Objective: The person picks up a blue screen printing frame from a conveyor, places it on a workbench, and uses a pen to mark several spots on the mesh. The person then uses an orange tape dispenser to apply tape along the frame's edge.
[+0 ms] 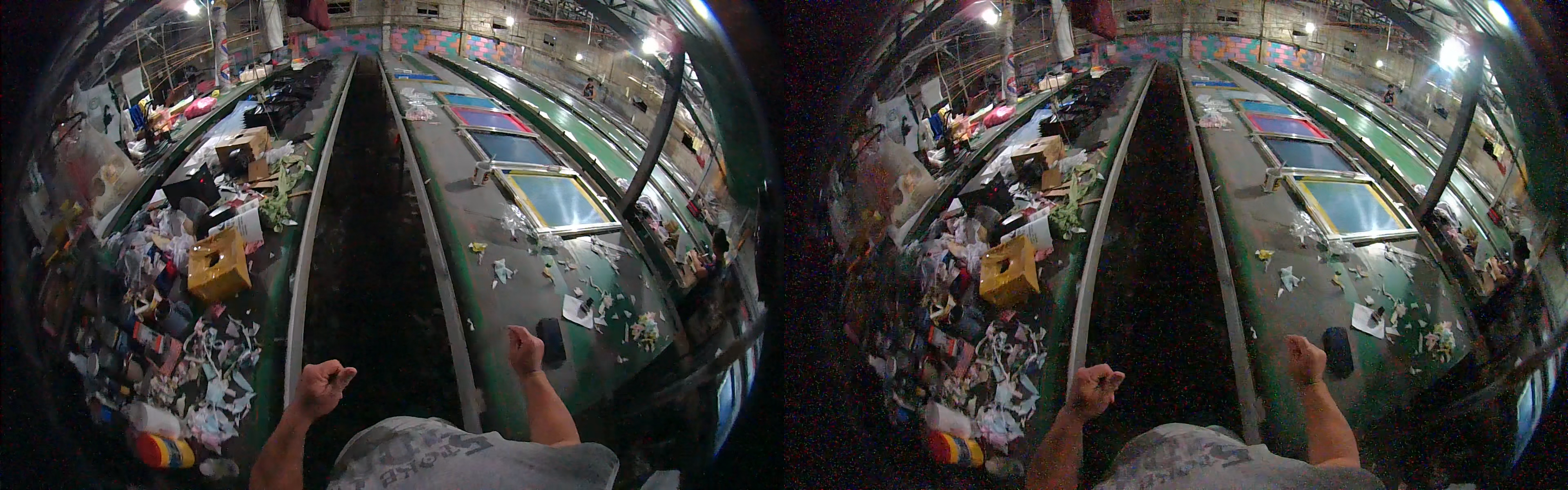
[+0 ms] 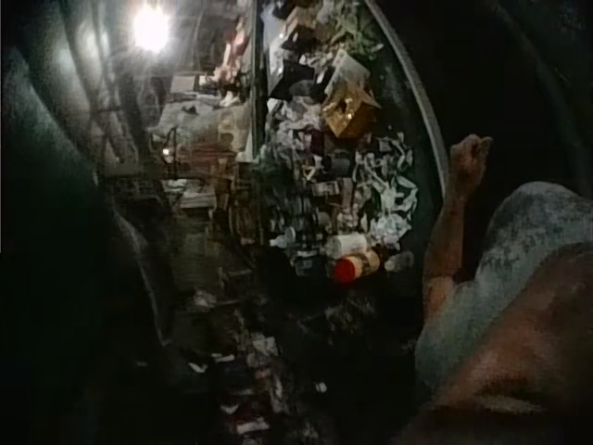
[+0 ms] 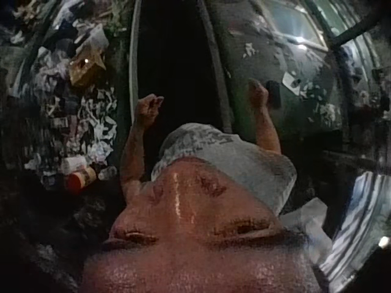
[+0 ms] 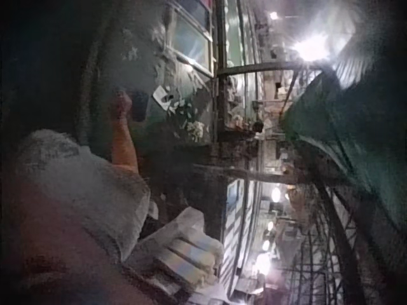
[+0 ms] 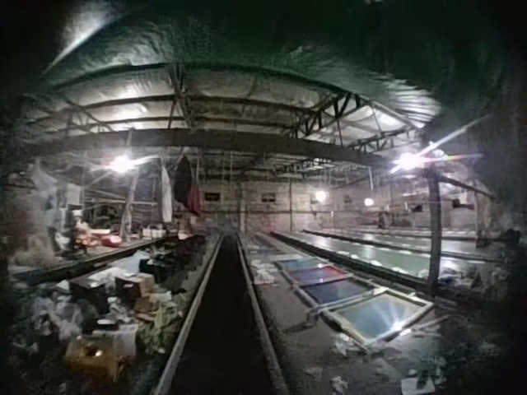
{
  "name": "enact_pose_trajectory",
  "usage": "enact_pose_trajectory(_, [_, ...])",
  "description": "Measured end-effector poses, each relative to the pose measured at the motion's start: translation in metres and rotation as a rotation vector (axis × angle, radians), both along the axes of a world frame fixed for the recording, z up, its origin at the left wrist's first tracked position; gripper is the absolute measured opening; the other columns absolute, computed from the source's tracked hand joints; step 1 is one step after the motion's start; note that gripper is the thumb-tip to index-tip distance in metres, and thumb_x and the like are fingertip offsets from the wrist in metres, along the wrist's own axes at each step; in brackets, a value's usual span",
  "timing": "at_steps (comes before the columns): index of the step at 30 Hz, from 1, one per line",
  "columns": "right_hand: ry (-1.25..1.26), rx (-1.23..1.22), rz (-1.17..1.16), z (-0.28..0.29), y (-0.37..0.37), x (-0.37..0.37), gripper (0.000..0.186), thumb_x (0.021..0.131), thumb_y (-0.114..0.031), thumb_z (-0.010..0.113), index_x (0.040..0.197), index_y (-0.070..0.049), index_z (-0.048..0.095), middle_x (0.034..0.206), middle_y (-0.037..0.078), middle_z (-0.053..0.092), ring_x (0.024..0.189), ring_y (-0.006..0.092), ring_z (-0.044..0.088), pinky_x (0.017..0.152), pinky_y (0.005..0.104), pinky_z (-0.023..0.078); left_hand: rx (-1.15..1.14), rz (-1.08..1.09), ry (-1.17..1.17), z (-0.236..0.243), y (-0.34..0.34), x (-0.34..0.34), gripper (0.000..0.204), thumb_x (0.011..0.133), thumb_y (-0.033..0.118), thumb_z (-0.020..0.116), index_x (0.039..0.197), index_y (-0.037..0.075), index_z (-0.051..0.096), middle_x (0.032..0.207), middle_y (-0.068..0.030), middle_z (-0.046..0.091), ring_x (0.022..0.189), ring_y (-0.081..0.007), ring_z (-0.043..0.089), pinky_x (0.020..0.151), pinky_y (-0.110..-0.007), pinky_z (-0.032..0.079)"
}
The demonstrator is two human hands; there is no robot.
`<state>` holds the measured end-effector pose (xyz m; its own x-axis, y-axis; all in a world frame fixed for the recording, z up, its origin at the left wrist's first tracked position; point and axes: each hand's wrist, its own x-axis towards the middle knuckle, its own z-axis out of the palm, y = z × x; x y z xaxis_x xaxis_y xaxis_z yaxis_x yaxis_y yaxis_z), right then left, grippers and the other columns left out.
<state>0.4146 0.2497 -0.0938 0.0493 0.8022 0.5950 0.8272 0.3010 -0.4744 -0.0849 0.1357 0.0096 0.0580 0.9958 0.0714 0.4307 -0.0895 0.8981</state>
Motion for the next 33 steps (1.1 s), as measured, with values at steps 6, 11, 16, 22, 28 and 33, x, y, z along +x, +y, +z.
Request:
enact_pose_trajectory(6, [0.113,-0.138,-0.122,-0.020,0.128,-0.004,0.013,0.102,-0.024,0.076,0.103,-0.012,0.079,0.080,0.015,0.075,0.071,0.0329,0.076,0.065,0.0406,0.058,0.152,-0.096,0.017,-0.008,0.158,0.010,0.026,0.106,0.027,0.077,0.101,0.001,0.078,0.082,-0.0099,0.078,0.075,-0.0120,0.072,0.066,-0.031,0.056])
enact_pose_trajectory(11, [0.109,-0.065,-0.129,-0.044,0.260,-0.015,0.016,0.101,-0.027,0.078,0.099,-0.011,0.078,0.078,0.017,0.073,0.069,0.0366,0.074,0.062,0.0438,0.056,0.033,-0.232,0.057,-0.012,0.319,0.026,0.020,0.104,0.023,0.079,0.107,0.003,0.080,0.089,-0.0105,0.080,0.078,-0.0129,0.072,0.069,-0.032,0.058])
enact_pose_trajectory(16, [0.073,-0.135,-0.023,-0.035,0.357,-0.045,0.024,0.104,-0.032,0.073,0.093,-0.011,0.077,0.071,0.014,0.070,0.061,0.0328,0.072,0.057,0.0433,0.055,0.017,-0.341,0.062,-0.019,0.444,0.023,0.021,0.104,0.024,0.079,0.106,0.003,0.081,0.089,-0.0093,0.081,0.077,-0.0128,0.070,0.070,-0.031,0.058])
enact_pose_trajectory(22, [0.141,-0.055,0.216,-0.015,0.432,-0.149,0.012,0.096,-0.028,0.081,0.093,-0.016,0.078,0.071,0.010,0.073,0.061,0.0321,0.073,0.056,0.0422,0.058,0.079,-0.283,0.134,-0.035,0.595,-0.008,0.013,0.100,0.013,0.078,0.110,0.004,0.079,0.085,-0.0119,0.078,0.070,-0.0135,0.069,0.063,-0.031,0.054])
enact_pose_trajectory(28, [-0.045,-0.077,0.471,0.003,0.535,-0.222,0.012,0.092,-0.024,0.086,0.095,-0.016,0.078,0.068,0.007,0.073,0.059,0.0290,0.073,0.054,0.0425,0.057,0.241,-0.228,-0.017,-0.054,0.774,-0.025,0.014,0.100,0.007,0.072,0.112,0.002,0.078,0.091,-0.0111,0.077,0.075,-0.0137,0.067,0.068,-0.030,0.053])
enact_pose_trajectory(33, [-0.087,-0.093,0.461,0.030,0.664,-0.253,0.015,0.091,-0.025,0.087,0.102,-0.017,0.079,0.068,0.008,0.073,0.059,0.0290,0.072,0.054,0.0425,0.057,0.134,-0.296,-0.132,-0.046,0.904,-0.041,0.017,0.104,0.011,0.068,0.117,0.003,0.077,0.090,-0.0073,0.076,0.071,-0.0118,0.066,0.064,-0.030,0.054])
